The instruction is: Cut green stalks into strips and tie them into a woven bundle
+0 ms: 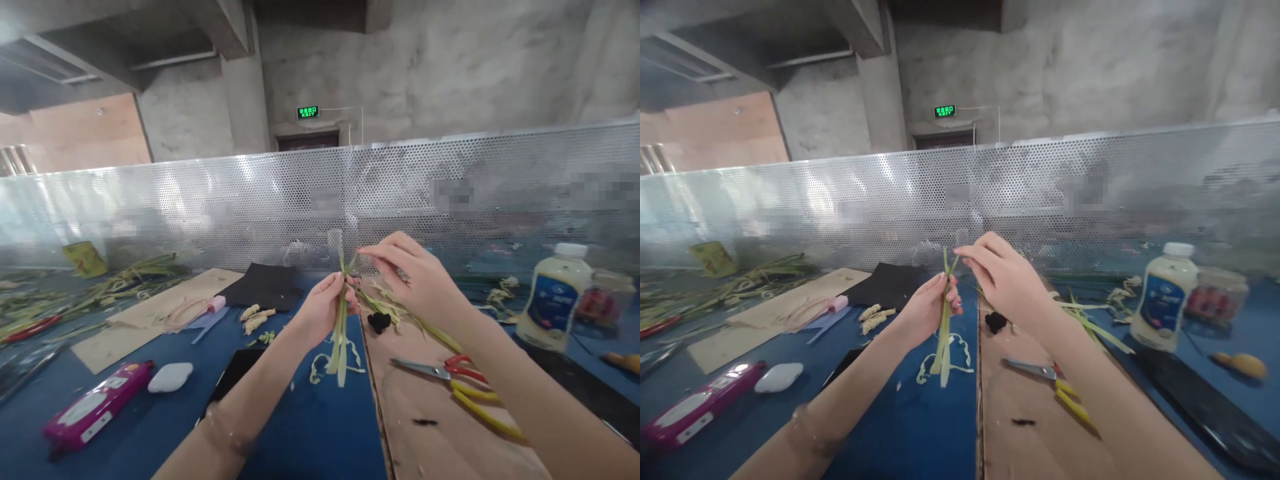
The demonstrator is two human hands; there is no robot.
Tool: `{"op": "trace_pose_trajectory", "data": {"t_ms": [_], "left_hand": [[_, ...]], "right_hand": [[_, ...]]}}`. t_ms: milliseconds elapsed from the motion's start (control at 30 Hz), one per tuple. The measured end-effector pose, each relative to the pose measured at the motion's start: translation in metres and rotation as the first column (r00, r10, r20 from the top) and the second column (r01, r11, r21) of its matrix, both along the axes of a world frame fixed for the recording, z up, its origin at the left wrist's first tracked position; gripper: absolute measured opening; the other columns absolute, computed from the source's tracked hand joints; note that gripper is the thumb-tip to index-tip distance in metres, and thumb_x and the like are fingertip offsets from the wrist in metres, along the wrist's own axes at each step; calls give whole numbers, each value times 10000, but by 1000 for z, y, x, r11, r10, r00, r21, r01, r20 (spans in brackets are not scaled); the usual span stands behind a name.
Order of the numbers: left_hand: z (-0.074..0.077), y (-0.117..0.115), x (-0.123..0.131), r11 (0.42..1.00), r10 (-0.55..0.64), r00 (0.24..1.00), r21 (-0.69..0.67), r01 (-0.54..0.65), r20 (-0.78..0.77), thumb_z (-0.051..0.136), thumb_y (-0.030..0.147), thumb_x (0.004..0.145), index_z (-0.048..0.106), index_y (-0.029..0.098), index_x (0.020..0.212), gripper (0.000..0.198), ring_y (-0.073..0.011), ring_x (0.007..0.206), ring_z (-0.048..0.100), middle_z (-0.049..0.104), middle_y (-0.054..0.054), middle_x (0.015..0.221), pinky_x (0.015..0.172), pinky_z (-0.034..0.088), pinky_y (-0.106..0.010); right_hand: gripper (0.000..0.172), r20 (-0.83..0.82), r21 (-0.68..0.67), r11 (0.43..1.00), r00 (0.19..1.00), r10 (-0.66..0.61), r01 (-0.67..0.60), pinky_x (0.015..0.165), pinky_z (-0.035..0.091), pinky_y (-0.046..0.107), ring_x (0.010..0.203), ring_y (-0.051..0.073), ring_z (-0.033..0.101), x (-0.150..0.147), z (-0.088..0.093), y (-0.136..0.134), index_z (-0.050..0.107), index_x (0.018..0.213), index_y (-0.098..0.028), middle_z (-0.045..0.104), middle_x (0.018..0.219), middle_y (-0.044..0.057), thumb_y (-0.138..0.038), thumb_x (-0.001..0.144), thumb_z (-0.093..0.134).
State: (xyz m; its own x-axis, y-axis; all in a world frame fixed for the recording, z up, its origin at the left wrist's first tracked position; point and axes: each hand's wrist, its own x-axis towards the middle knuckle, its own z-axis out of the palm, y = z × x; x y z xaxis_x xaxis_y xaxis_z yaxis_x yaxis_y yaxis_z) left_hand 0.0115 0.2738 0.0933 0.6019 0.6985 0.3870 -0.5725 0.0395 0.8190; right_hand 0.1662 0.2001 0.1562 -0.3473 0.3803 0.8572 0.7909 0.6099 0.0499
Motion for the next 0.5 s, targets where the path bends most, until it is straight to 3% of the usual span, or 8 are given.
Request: {"op": "trace_pose_trajectory", "data": {"t_ms": [67,167,233,333,433,500], "left_hand": [[0,0,-7,999,12,1000,-33,-11,18,544,353,841,564,159,838,195,-59,498,431,398,51,586,484,403,-174],[5,0,-16,997,39,998,-64,-37,39,498,326,872,565,148,863,190,-23,416,299,323,67,575,365,248,-119],[7,0,-18,995,53,998,-84,-50,29,474,314,884,576,122,878,217,-19,404,262,305,67,572,344,208,-119],[6,2,-16,993,68,998,-100,-67,9,504,287,865,589,93,893,214,-22,418,293,336,57,582,350,239,-126],[0,3,-13,989,120,993,-90,-117,23,576,236,815,593,108,906,159,-25,448,360,396,47,611,372,291,-124],[-3,4,-11,983,168,985,-82,-164,34,600,234,796,594,119,926,174,-34,497,430,446,37,645,419,356,-126]], "right_hand": [[230,70,-235,971,997,-28,44,594,417,270,677,135,531,4,1,0,583,1058,-189,603,843,39,-220,896,422],[249,128,-513,852,991,-39,100,578,415,279,601,136,543,6,0,0,579,1047,-213,640,739,5,-340,884,441],[275,124,-585,806,992,-14,85,597,421,289,612,145,561,7,-2,1,572,1057,-214,651,740,9,-368,884,423],[366,41,-678,734,999,-24,45,604,436,304,627,161,575,6,-6,3,560,1093,-201,660,820,45,-454,855,446],[582,-170,-773,629,983,-73,-88,585,449,330,664,206,591,-3,-16,9,515,1190,-142,650,932,120,-543,768,531],[539,-246,-776,605,969,-30,-178,656,462,338,773,234,601,-16,-28,12,577,1116,-128,657,938,120,-516,743,577]]}}
